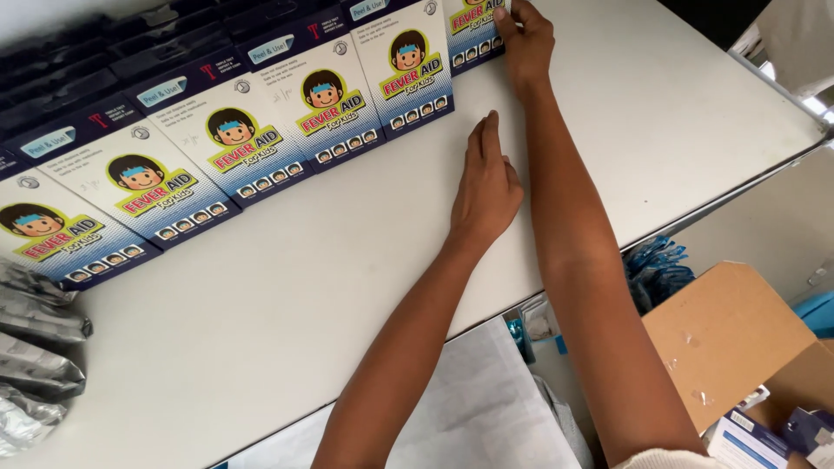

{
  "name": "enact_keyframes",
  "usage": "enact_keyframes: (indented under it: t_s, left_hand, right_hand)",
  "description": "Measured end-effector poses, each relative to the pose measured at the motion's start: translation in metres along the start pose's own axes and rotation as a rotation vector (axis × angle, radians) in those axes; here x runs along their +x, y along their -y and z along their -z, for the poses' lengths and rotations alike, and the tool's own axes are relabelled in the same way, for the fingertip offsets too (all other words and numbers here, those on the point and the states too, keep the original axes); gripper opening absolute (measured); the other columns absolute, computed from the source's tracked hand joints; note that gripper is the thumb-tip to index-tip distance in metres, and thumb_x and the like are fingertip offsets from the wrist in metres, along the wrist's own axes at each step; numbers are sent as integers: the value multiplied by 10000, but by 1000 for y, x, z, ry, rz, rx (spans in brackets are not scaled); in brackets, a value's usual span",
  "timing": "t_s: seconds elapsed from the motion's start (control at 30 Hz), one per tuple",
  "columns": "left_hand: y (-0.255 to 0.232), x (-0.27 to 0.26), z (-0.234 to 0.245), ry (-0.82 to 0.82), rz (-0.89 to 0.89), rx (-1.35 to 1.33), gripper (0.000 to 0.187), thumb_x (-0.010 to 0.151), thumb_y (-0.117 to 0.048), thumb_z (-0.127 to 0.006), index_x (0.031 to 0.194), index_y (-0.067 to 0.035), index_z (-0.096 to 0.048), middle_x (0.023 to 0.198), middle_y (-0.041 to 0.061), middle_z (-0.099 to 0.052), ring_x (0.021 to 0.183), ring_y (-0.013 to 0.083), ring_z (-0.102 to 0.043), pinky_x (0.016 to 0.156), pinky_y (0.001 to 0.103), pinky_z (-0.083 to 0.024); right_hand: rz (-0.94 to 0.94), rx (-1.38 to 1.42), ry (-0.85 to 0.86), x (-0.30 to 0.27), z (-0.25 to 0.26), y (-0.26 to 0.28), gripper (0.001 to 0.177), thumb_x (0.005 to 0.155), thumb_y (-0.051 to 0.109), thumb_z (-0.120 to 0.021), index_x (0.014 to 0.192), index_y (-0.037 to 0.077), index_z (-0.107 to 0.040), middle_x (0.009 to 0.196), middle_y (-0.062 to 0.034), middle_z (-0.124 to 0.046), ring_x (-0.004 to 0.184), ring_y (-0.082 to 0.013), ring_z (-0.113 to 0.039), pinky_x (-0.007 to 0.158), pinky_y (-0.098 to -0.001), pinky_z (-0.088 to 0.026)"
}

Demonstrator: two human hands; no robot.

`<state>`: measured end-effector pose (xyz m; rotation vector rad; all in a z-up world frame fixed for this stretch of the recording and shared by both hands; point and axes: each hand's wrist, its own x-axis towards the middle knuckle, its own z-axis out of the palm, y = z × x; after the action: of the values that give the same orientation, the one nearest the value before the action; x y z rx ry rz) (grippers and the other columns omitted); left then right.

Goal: The person sits on the floor and takes boxes of Fever Aid for Kids from a cardboard box. They place the boxes one by one onto a white shelf, arranging them in a neat row.

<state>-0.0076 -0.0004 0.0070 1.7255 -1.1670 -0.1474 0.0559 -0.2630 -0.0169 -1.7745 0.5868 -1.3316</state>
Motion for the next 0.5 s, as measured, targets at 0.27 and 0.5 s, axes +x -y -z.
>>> enact_keyframes:
  t_s: [0.27,0.5]
  left_hand:
    - [8,2,-4,-9,-29,15,635,936,29,-504,1528,4,-277,1544,283,-357,1363,456,-487,1075,457,-497]
    - [41,1,-30,-55,-163,91,316,949,-21,-576,1256,37,-627,1461,248,-515,1366,442,-487,1152,477,-436]
  right_hand:
    - [-57,-104,87,-8,19,7,382,1043,323,-667,1273,18,-684,1107,-92,-782,994,-167,-714,897,-318,-557]
    - [226,-645,517,-73,106,96,381,958,144,-743,1293,-24,-676,1213,-224,-701,1014,-353,-710,860,-424,-573]
